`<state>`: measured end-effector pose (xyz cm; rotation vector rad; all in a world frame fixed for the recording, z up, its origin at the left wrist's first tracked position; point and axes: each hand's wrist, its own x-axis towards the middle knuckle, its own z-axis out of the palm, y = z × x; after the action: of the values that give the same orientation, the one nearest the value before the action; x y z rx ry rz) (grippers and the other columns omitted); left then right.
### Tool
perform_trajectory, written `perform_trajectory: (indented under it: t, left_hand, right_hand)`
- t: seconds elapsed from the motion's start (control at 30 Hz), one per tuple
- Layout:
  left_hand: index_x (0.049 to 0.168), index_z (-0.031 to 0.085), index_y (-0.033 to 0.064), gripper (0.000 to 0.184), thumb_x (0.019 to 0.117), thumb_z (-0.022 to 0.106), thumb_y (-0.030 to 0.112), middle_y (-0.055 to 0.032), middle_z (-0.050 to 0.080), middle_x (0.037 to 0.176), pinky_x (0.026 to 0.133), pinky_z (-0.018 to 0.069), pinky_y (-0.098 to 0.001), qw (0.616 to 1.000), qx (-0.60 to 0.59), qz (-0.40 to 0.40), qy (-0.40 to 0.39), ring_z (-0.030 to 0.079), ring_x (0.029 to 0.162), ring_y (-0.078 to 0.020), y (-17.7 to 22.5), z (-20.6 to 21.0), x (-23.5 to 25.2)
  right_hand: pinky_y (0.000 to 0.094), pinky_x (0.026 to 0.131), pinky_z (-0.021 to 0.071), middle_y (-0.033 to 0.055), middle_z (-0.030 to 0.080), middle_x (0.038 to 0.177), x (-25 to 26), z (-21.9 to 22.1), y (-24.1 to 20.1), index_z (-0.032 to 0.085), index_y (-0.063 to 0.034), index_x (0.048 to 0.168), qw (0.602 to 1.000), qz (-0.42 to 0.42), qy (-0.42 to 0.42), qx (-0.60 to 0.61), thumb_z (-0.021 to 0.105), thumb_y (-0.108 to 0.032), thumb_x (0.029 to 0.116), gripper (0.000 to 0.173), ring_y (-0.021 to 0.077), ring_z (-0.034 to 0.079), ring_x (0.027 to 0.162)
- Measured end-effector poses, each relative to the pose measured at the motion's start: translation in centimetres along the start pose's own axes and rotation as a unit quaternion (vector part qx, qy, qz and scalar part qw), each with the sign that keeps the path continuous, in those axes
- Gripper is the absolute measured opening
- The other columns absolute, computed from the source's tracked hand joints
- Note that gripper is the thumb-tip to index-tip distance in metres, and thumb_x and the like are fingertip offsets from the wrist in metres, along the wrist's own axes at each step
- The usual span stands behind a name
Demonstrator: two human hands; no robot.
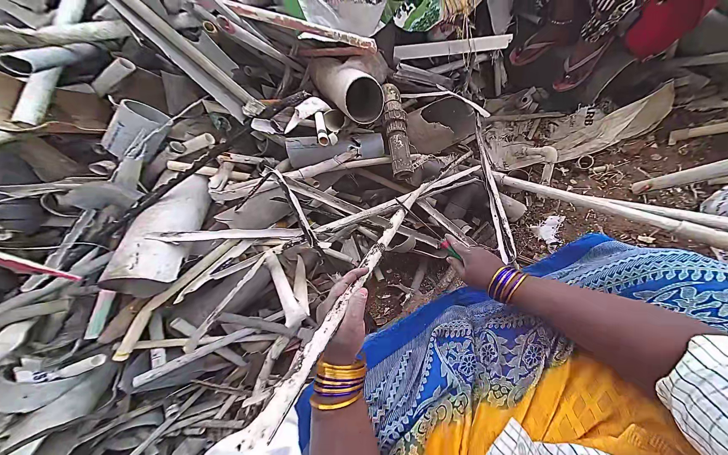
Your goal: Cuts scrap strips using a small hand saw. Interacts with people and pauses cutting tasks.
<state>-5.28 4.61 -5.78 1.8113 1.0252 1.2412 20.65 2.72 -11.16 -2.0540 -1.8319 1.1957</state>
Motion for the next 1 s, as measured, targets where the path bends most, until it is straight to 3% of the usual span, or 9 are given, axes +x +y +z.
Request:
perform_trajectory:
  t: [0.1, 0.23, 0.37, 0.5, 0.57, 0.67, 0.8, 0.9, 1.0]
  left_hand:
    - [0.108, 0.067, -0.0141, 0.032, 0.0903, 0.053, 0.008, -0.0083, 0.073, 0.113, 0.096, 0.0509, -0.0162, 0.997, 0.041, 0.037, -0.053, 0.064, 0.106, 0.0035, -0.4, -1.2, -0.2]
    - [0.106, 0.07, -0.0129, 0.032, 0.0899, 0.053, 0.009, -0.014, 0.074, 0.11, 0.095, 0.0498, -0.0161, 0.992, 0.074, 0.066, -0.077, 0.066, 0.104, 0.0008, -0.4, -1.0, -0.7]
    - [0.107, 0.072, -0.011, 0.034, 0.0896, 0.052, 0.01, -0.0154, 0.075, 0.108, 0.094, 0.0509, -0.0186, 0.987, 0.116, 0.07, -0.084, 0.068, 0.102, -0.0036, -0.3, -1.3, -1.0]
    - [0.107, 0.075, -0.0055, 0.035, 0.0902, 0.051, 0.013, -0.0154, 0.076, 0.107, 0.094, 0.0521, -0.0264, 0.977, 0.171, 0.079, -0.099, 0.07, 0.103, -0.0136, 0.2, -0.8, -1.0]
    - [0.105, 0.075, -0.0042, 0.03, 0.0916, 0.055, 0.013, -0.0076, 0.076, 0.107, 0.095, 0.0518, -0.0202, 0.987, 0.095, 0.11, -0.062, 0.069, 0.104, -0.0042, 0.3, -0.8, -0.8]
    - [0.104, 0.077, 0.0198, 0.022, 0.0959, 0.059, 0.013, 0.0139, 0.076, 0.105, 0.089, 0.0557, -0.0176, 0.989, -0.07, 0.121, 0.051, 0.068, 0.1, 0.0023, 0.3, -1.0, -0.6]
    - [0.093, 0.064, 0.0123, 0.033, 0.0974, 0.034, -0.001, 0.0081, 0.071, 0.084, 0.079, 0.0607, -0.0265, 0.928, -0.192, 0.023, 0.318, 0.07, 0.079, -0.0053, 1.5, 0.3, 0.6]
    - [0.106, 0.052, 0.0065, 0.024, 0.109, 0.028, 0.011, 0.0015, 0.064, 0.081, 0.07, 0.0609, -0.0305, 0.86, -0.235, -0.118, 0.437, 0.068, 0.07, -0.0113, 3.1, 0.7, 2.0]
    - [0.105, 0.048, 0.0099, 0.021, 0.1092, 0.028, 0.017, 0.0, 0.065, 0.076, 0.065, 0.0608, -0.0311, 0.828, -0.278, -0.195, 0.447, 0.07, 0.067, -0.0136, 3.3, 0.1, 2.6]
  right_hand:
    - [0.0621, 0.089, 0.0503, 0.0315, 0.067, 0.113, -2.6, 0.4, -1.9, 0.028, -0.0144, 0.164, 0.988, -0.146, 0.031, -0.045, 0.041, -0.031, 0.1098, 0.058, 0.0499, 0.067, 0.102]
    - [0.0581, 0.107, 0.0424, 0.0299, 0.061, 0.133, -0.1, -0.6, 0.4, 0.019, -0.0122, 0.165, 0.999, 0.023, -0.023, 0.001, 0.037, -0.03, 0.1124, 0.058, 0.045, 0.059, 0.125]
    - [0.0619, 0.097, 0.047, 0.0304, 0.065, 0.121, -3.1, -0.8, -2.1, 0.024, -0.015, 0.165, 0.994, -0.109, -0.009, -0.023, 0.04, -0.03, 0.1115, 0.058, 0.048, 0.064, 0.112]
    - [0.0613, 0.107, 0.0422, 0.0318, 0.058, 0.136, -0.2, -1.4, 0.2, 0.03, -0.0053, 0.16, 0.999, 0.039, -0.034, -0.005, 0.039, -0.028, 0.1118, 0.054, 0.0475, 0.056, 0.128]
    - [0.0609, 0.11, 0.0388, 0.0314, 0.055, 0.14, 0.8, -1.8, 1.1, 0.036, 0.0001, 0.156, 0.997, 0.054, -0.025, 0.041, 0.044, -0.026, 0.1103, 0.053, 0.0463, 0.053, 0.132]
    - [0.0569, 0.105, 0.0444, 0.0281, 0.062, 0.13, -0.7, -1.4, -0.6, 0.04, 0.0005, 0.153, 0.985, 0.045, 0.058, 0.155, 0.048, -0.034, 0.109, 0.056, 0.041, 0.061, 0.121]
    - [0.03, 0.062, 0.0491, 0.0095, 0.056, 0.088, -2.6, -0.8, -3.5, 0.052, 0.0027, 0.131, 0.874, 0.123, 0.07, 0.464, 0.056, -0.027, 0.1066, 0.039, 0.0143, 0.054, 0.065]
    - [0.0266, 0.053, 0.0476, 0.0057, 0.049, 0.081, -4.4, -1.3, -5.5, 0.046, -0.0016, 0.126, 0.758, 0.209, 0.063, 0.615, 0.047, -0.018, 0.109, 0.023, 0.0125, 0.051, 0.056]
    - [0.0261, 0.054, 0.0514, 0.0088, 0.053, 0.083, -5.3, -2.9, -6.0, 0.041, -0.0002, 0.131, 0.722, 0.163, 0.14, 0.658, 0.051, -0.002, 0.1022, 0.031, 0.0135, 0.057, 0.057]
